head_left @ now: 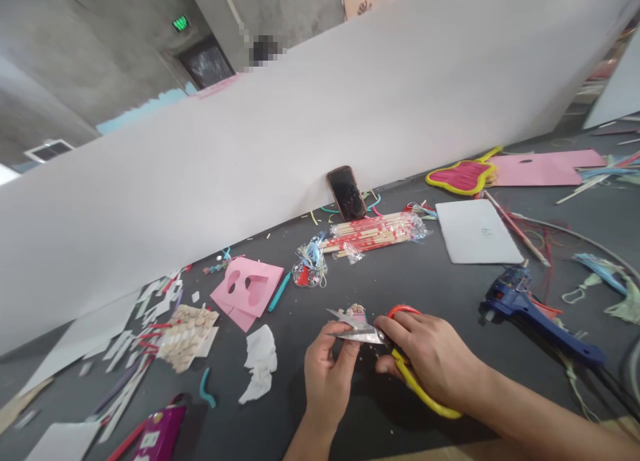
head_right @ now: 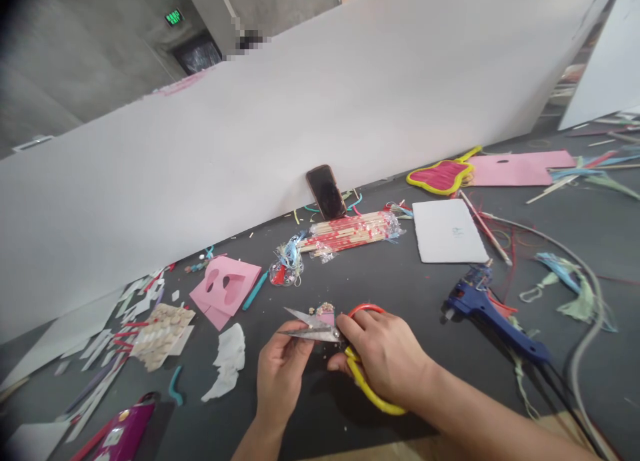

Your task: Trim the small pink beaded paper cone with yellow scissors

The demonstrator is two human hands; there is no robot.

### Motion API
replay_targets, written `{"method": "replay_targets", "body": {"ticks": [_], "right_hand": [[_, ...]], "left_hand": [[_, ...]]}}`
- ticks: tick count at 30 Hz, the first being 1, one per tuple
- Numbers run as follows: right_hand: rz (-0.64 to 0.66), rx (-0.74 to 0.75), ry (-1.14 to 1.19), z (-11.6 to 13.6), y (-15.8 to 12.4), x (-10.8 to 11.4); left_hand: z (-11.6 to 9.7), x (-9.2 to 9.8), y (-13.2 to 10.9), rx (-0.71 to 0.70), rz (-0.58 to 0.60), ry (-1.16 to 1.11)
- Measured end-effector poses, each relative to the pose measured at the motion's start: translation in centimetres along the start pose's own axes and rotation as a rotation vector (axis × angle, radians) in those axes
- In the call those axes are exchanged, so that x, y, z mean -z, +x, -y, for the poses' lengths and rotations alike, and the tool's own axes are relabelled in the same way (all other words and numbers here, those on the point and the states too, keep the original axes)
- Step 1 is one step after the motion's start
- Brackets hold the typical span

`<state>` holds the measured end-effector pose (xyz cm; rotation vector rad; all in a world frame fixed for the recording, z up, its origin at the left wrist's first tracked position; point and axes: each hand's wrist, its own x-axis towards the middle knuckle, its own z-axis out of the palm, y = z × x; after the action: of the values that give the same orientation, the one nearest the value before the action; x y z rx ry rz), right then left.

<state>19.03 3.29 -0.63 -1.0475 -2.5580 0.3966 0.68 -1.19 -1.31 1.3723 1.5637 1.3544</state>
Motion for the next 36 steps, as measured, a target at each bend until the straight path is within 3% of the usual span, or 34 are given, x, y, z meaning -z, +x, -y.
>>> {"method": "replay_targets", "body": {"ticks": [6,12,20,29,36], "right_hand": [[0.038,-0.013,-0.032,0.23,-0.09,0.41],[0.074,-0.020,-0.060,0.24,-0.13,0.50],[-0.026,0.003,-0.106,-0.03,0.22,0.72],[-0.018,0.003,-0.063,0.06,0.18,0.46],[0.008,-0.013,-0.031,-0.07,-0.07,0.08]], "left_hand": [[-0.06,0.03,-0.05,-0.012,-0.032,0.042],[-0.02,-0.08,-0.29,0.050,0.009,0.032],[-0.63,-0.08,0.22,-0.041,-0.028,0.046],[-0.75,0.05,0.20,-0.017,0.068,0.080],[-0.44,-0.01,0.27,-0.029,0.033,0.100]]}}
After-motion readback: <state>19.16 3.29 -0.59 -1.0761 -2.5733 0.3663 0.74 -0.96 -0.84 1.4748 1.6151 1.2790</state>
